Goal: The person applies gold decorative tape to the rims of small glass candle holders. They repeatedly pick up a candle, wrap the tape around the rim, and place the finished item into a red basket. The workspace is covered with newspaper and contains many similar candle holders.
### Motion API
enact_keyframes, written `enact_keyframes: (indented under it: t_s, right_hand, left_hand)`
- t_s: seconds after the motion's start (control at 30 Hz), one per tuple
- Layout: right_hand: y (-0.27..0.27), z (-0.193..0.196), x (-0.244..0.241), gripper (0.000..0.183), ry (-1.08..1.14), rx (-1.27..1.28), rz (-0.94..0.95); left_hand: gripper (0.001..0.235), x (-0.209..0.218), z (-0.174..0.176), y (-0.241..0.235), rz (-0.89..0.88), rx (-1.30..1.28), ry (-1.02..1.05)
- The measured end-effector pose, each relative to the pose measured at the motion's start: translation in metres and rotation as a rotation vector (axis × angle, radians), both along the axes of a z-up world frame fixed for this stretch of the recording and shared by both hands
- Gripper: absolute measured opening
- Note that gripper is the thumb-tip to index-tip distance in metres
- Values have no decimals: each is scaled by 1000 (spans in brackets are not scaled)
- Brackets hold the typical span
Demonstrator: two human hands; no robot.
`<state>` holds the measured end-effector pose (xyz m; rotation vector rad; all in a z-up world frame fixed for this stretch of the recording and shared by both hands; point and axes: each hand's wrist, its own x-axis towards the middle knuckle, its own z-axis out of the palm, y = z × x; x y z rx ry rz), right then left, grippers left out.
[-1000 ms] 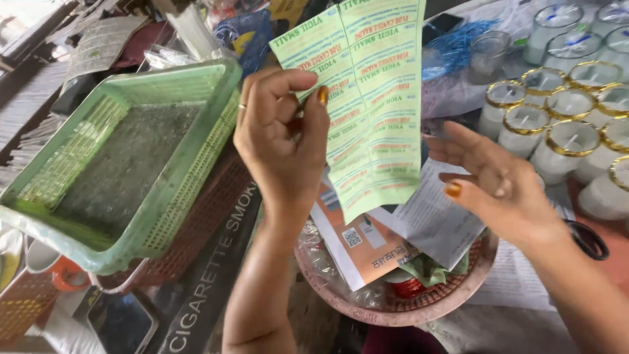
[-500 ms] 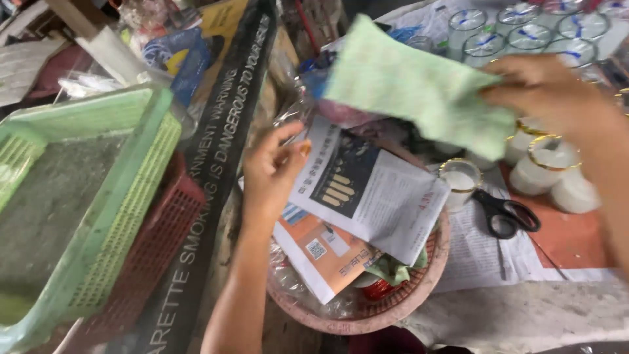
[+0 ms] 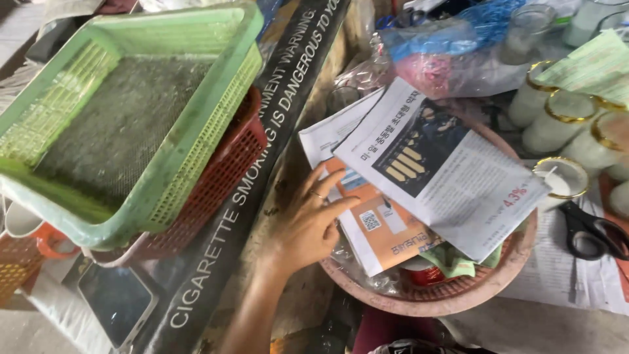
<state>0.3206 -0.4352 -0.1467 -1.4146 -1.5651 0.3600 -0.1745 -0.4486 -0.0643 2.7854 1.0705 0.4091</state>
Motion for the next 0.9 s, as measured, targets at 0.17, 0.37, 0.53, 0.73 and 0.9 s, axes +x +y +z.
enact_keyframes:
  t_s: [0.17,0.37,0.53,0.73,0.9]
  right_hand:
    - [-92,57,-193,73,-790,197,411]
    - [-81,47,-228,110,-979,276,333]
    - [-66,61,-217,60,-923,13,130]
    - [-65,40,-173,20,-891,-79,81]
    - [-67,45,-172,28,-692,-110,43]
  left_hand:
    - [68,7,-6,-17,-46,-192,91]
    - [16,19,-9,-5,-145,37,-175]
    - [10,47,21,21,-146,431,-352]
    - [42,46,50,33,23,329,-598]
    - [13,32,12,40,120,186,-618]
